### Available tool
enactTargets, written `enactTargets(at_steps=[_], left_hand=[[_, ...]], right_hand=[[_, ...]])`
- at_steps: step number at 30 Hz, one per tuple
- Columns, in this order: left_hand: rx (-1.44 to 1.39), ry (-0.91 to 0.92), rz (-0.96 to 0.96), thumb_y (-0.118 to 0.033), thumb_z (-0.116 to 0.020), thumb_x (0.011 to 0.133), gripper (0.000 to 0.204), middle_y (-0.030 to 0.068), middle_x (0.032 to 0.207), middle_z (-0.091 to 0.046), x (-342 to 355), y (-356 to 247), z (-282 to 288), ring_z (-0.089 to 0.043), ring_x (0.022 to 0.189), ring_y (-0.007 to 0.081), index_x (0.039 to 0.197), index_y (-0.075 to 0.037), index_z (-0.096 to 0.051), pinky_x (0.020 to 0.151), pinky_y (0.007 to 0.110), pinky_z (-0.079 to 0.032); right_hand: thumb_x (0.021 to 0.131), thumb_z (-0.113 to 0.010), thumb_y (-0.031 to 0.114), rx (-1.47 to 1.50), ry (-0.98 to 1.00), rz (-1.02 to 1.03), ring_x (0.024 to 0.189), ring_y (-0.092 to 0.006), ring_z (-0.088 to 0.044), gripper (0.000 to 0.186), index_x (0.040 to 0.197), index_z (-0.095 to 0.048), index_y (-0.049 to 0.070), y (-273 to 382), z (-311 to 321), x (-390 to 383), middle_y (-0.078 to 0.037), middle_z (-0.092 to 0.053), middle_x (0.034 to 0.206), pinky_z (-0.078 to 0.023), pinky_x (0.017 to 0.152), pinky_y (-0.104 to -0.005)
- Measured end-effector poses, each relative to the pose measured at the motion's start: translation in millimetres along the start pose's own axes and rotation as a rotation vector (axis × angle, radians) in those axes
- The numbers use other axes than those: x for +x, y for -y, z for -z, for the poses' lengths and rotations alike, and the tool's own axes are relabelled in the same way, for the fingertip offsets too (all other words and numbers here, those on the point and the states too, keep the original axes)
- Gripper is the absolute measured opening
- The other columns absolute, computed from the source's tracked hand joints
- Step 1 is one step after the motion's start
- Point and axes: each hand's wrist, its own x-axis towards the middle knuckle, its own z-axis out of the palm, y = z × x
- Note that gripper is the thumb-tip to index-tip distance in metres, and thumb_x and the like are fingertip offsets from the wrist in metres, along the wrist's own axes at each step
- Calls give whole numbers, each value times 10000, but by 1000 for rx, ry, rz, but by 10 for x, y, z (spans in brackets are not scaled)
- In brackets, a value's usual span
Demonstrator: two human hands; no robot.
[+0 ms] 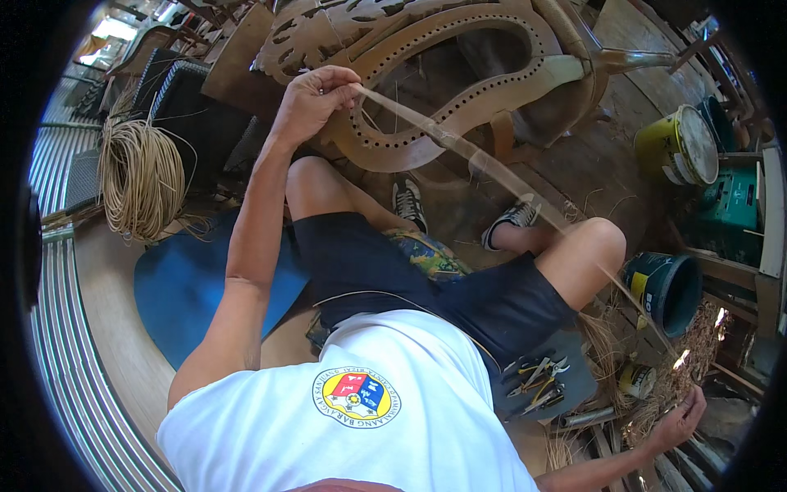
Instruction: Repairing a wooden chair seat by weaving rattan strands through pre-drilled holes in the frame.
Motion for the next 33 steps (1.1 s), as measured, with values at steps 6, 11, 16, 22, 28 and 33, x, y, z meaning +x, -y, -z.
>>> enactTargets(at_steps=[6, 11, 16, 22, 28, 33], left_hand=[[237, -437, -213, -40, -629, 980, 86, 76, 943, -747, -265, -412, 49, -710, 811, 115, 1051, -17, -671, 710, 248, -569], [161, -756, -426, -76, -639, 988, 98, 144, 966, -736, -400, -909, 767, -739, 843, 205, 1036, 8, -651, 739, 285, -611], [138, -932, -519, -63, -666, 968, 125, 156, 1014, -730, -686, -947, 1382, -729, 933, 233, 1025, 44, -636, 822, 292, -610], [251, -993, -125, -52, -716, 927, 171, 135, 1040, -735, -1511, -161, 1705, -696, 971, 175, 1070, 19, -653, 857, 300, -576], [974, -115, 898, -58, -777, 804, 520, 106, 1107, -737, -2389, 401, 1472, -694, 918, 165, 1293, 0, -610, 838, 320, -550], [656, -30, 668, -86, -824, 783, 624, 114, 1233, -689, -2183, -179, 944, -677, 824, 143, 1347, 11, -575, 771, 299, -550]], right_hand=[[1036, -524, 170, -597, -417, 233, 1075, -284, -662, 199, 1149, -667, 86, -609, -458, -75, -100, -695, 1059, -518, 877, -412], [1022, -540, 246, -700, -262, -417, 1042, -308, -673, 264, 1204, -656, 95, -530, -762, -197, -116, -701, 1143, -531, 786, -427], [1047, -523, 300, -36, -274, -373, 979, -289, -704, 358, 1240, -620, 14, -1076, -1117, -238, -150, -706, 1178, -554, 795, -385], [1018, -611, 222, 464, -486, -680, 1131, -248, -678, 334, 1177, -611, -72, -1590, -1335, -134, -210, -678, 1232, -542, 893, -315], [1028, -593, 169, 1397, -356, -555, 716, -94, -549, 315, 1272, -566, -28, -1411, -1138, 334, -149, -675, 1168, -401, 595, -210], [1035, -557, 150, 1748, 229, -188, 605, -71, -340, 312, 1289, -565, -31, 689, -1396, 647, -28, -482, 809, -267, 512, -218]])
